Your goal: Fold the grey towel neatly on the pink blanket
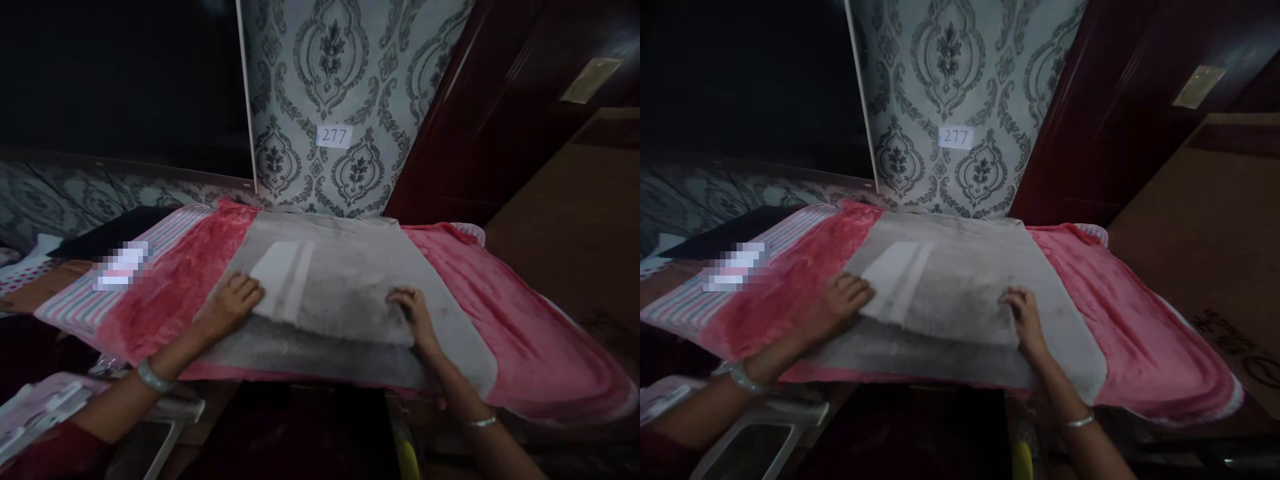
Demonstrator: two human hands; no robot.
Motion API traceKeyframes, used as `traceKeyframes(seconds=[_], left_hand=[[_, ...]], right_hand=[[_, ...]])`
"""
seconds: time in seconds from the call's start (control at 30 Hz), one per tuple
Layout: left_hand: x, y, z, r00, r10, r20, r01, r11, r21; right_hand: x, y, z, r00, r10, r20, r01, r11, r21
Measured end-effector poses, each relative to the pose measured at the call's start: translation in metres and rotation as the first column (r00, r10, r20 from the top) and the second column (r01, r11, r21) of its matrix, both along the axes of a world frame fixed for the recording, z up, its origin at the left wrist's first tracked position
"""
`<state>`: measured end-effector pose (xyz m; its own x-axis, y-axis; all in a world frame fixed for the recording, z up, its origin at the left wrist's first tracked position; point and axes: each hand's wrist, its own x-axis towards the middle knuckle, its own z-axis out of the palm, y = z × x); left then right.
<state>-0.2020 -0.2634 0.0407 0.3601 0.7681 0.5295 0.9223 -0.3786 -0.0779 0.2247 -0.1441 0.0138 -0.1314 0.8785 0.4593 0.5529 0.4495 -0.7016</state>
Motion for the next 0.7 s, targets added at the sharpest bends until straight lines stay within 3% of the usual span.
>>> traceKeyframes(seconds=[0.07, 0.13, 0.2, 0.27, 0.37, 0.43, 0.5, 0.57, 0.7], left_hand=[[0.002, -0.010, -0.029, 0.997, 0.020, 0.074, -0.008, 0.987, -0.158], [0.003, -0.020, -0.038, 0.986, 0.049, 0.157, -0.010, 0.970, -0.245], [0.001, -0.027, -0.033, 0.958, 0.068, 0.277, 0.023, 0.950, -0.311], [-0.004, -0.029, -0.022, 0.885, 0.120, 0.450, 0.074, 0.918, -0.391], [-0.012, -0.018, -0.008, 0.657, 0.299, 0.692, 0.150, 0.848, -0.509], [-0.015, -0.001, -0.002, 0.494, 0.429, 0.756, 0.188, 0.797, -0.575], [-0.016, 0.020, 0.002, 0.392, 0.526, 0.755, 0.194, 0.755, -0.627], [-0.014, 0.042, 0.004, 0.351, 0.574, 0.739, 0.155, 0.743, -0.651], [-0.008, 0.074, 0.004, 0.348, 0.579, 0.737, 0.073, 0.768, -0.637]], right_hand=[[0.006, -0.015, -0.038, 0.998, 0.060, 0.000, -0.060, 0.993, -0.098], [0.011, -0.018, -0.053, 0.997, 0.075, -0.022, -0.078, 0.990, -0.121], [0.016, -0.013, -0.053, 0.995, 0.051, -0.086, -0.066, 0.981, -0.181], [0.020, -0.003, -0.047, 0.985, 0.005, -0.170, -0.054, 0.957, -0.284], [0.018, 0.014, -0.041, 0.973, -0.079, -0.215, -0.017, 0.911, -0.413], [0.013, 0.024, -0.040, 0.974, -0.109, -0.200, 0.003, 0.885, -0.466], [0.008, 0.034, -0.038, 0.971, -0.128, -0.202, 0.006, 0.858, -0.513], [0.002, 0.043, -0.035, 0.968, -0.151, -0.201, 0.022, 0.848, -0.529], [-0.008, 0.055, -0.029, 0.976, -0.184, -0.113, 0.105, 0.861, -0.497]])
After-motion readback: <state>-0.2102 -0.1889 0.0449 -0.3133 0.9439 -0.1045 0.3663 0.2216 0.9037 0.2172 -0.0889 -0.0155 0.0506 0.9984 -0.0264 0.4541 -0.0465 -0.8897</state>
